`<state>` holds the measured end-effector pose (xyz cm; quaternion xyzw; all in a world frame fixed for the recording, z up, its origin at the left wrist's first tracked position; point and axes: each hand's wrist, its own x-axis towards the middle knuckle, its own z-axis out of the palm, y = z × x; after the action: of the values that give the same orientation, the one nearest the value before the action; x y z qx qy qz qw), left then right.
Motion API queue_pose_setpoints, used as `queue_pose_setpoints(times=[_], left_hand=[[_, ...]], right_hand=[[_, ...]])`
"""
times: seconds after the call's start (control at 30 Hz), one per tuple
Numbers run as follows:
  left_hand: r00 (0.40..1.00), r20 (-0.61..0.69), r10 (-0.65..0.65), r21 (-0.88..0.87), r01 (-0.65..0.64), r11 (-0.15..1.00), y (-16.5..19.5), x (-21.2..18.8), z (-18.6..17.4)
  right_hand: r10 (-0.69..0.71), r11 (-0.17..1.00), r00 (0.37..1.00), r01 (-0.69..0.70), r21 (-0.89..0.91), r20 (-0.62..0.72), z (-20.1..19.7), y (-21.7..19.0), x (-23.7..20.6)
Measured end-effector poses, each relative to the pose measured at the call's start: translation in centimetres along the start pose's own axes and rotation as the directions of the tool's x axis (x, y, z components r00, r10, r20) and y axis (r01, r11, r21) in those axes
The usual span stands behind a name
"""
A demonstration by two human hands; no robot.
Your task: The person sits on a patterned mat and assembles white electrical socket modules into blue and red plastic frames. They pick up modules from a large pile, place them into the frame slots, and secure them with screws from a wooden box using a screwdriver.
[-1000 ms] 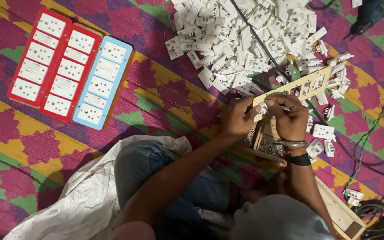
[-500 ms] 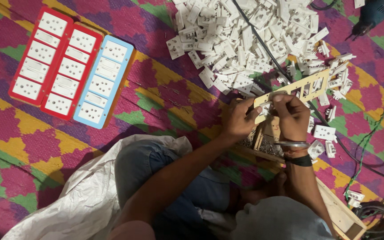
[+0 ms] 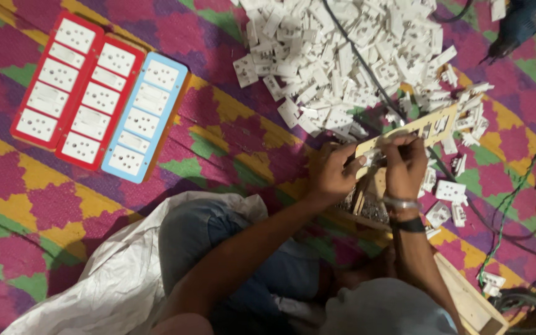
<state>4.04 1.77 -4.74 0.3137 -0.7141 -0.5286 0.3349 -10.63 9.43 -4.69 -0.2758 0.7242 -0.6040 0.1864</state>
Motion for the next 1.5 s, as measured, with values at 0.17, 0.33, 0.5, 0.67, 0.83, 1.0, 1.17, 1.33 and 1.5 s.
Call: queue_pose_setpoints(times=[0.17,0.33,0.5,0.67,0.83,1.0,1.17,1.33,1.5], left_hand=[[0.998,-0.032,0.045,0.024,-0.044,0.999,-0.6,-0.3,0.2],[0.992,-0.087,0.088,-0.127,-0.099,0.987,-0.9,0.0,1.1],[0.988,-0.130,0.087,0.126,-0.070,0.989,0.3,-0.8,0.0],[0.982,-0.108,0.154,0.100,-0.143,0.985,2.0,-0.3,-1.3],[0.982,-0.024,0.187,0.061,-0.185,0.981,3.2,0.3,-1.8],[0.888,0.211,0.410,0.292,-0.457,0.840,3.8,-0.7,-3.1],[0.830,0.327,0.452,0.286,-0.543,0.790,4.2,-1.8,-2.3],[0.852,0.414,0.320,-0.128,-0.294,0.947,4.4,-1.3,0.4],[0.854,0.356,0.378,-0.121,-0.359,0.925,6.0,-2.3,-1.6]], right_hand=[[0.023,0.996,1.000,-0.022,0.085,-0.007,-0.2,1.2,0.7],[0.057,0.998,0.998,-0.057,0.019,-0.001,-0.1,1.8,0.9],[0.078,0.996,0.997,-0.078,0.054,0.001,-0.2,1.7,0.8],[0.042,0.999,0.999,-0.041,0.035,-0.009,0.1,1.0,0.9],[0.153,0.958,0.985,-0.128,0.255,-0.082,-0.4,0.5,0.5],[0.204,0.893,0.976,-0.156,0.423,-0.072,-3.6,-0.5,-0.2],[0.305,0.914,0.948,-0.265,0.306,-0.091,-6.5,-3.5,-2.5],[0.180,0.981,0.980,-0.172,0.091,-0.082,-6.0,-7.3,-6.2],[0.114,0.991,0.993,-0.114,-0.067,-0.017,-5.4,-7.3,-8.5]])
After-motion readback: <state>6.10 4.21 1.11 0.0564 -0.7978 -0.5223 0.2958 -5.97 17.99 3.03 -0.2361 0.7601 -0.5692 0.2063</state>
